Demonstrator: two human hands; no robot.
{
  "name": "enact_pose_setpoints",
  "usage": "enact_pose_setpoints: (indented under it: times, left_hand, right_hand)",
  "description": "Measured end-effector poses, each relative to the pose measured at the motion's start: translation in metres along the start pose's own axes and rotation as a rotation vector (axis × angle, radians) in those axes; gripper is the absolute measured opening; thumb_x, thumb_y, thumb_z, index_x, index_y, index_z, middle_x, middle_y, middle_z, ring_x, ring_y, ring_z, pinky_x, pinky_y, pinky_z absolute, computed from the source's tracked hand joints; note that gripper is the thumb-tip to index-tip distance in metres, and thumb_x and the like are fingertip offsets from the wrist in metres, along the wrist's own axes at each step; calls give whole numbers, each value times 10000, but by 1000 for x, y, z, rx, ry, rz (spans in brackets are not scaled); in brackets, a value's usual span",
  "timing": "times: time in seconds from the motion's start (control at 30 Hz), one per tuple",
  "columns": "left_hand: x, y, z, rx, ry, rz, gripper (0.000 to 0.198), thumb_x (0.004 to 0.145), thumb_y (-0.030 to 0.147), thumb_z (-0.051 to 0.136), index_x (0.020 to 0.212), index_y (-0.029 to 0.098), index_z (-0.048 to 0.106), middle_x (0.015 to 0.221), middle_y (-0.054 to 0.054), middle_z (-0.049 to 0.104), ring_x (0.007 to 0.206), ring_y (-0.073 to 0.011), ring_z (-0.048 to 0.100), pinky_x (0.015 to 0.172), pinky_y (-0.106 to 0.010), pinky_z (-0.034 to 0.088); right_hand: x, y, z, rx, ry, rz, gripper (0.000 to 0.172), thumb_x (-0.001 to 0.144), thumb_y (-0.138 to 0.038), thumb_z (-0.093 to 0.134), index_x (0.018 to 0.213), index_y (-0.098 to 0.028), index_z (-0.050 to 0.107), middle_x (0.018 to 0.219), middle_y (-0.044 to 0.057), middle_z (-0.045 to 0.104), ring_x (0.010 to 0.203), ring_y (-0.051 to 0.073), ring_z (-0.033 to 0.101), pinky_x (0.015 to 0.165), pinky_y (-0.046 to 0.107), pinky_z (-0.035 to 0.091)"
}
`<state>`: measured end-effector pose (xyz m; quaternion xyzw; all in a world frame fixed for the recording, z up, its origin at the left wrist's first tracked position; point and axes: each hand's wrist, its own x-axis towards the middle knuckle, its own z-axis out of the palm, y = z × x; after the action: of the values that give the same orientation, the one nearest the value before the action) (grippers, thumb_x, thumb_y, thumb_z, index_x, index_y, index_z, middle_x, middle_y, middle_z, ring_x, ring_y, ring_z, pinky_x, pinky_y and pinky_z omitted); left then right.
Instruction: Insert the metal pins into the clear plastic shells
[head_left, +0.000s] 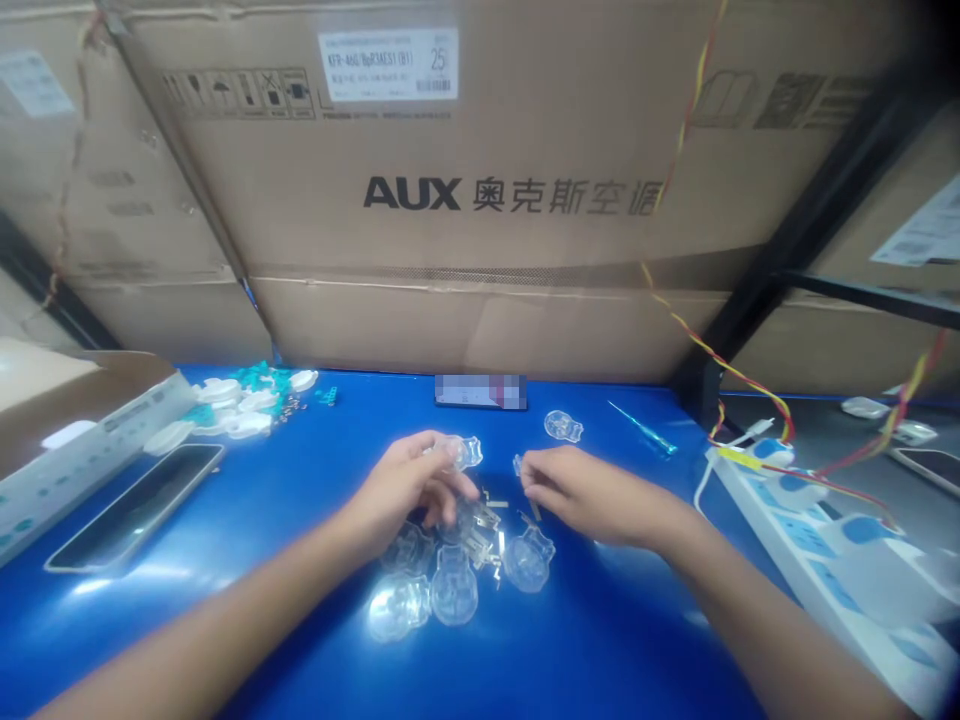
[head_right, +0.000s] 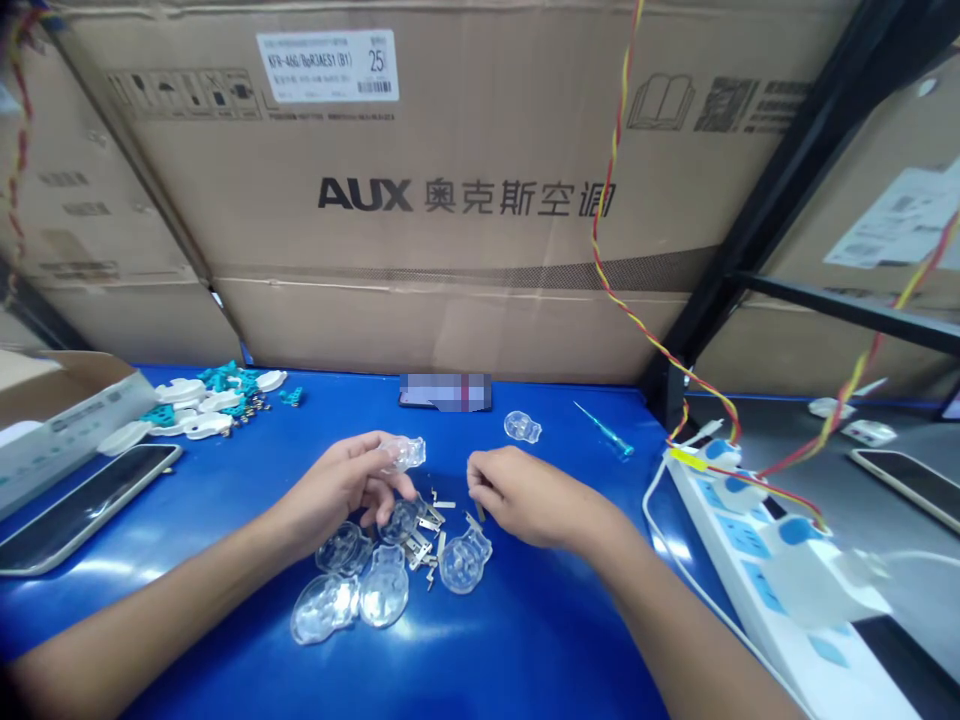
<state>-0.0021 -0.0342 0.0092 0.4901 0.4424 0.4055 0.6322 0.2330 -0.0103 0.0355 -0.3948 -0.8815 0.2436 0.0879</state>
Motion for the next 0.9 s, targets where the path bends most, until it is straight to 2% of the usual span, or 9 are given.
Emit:
enact_pose_setpoints:
  times: [0.2,0.43,0.53,0.7,0.9]
  left_hand:
    - [-1,0,0,11,-11,1,324,851,454,558,970,157,509,809,-112,722,435,-95,574,365,-167,340]
    - [0,-2,1,50,-25,14,348,844,472,557,974,153,507,792,-121,724,433,-111,586,362,-173,347]
    - [-1,-2,3,69,-41,21,342,848,469,549,975,155,500,775,-113,723,427,-115,591,360,-171,341]
    - [-3,0,6,100,-59,23,313,858,456,542,953,164,482,739,-96,717,420,-119,593,360,-167,339]
    - [-3,0,7,135,-78,35,314,868,455,527,968,160,487,749,-102,721,423,-117,594,361,-166,340]
  right_hand:
    - [2,-3,-3,165,24,14,131,870,-153,467,771,-188,545,725,3,643,635,133,562,565,228,392]
    - [4,-4,-8,235,72,11,125,879,-210,488,783,-183,563,782,6,612,719,143,536,663,261,424]
    - [4,-6,-9,357,51,31,129,879,-258,506,788,-179,553,781,5,595,714,137,525,652,253,422]
    - [6,-11,-8,666,-71,123,158,876,-313,512,811,-169,513,734,-6,551,588,93,465,526,205,340]
    - [8,-8,-1,797,-94,198,177,858,-320,551,787,-168,496,620,-50,464,501,67,356,461,195,220]
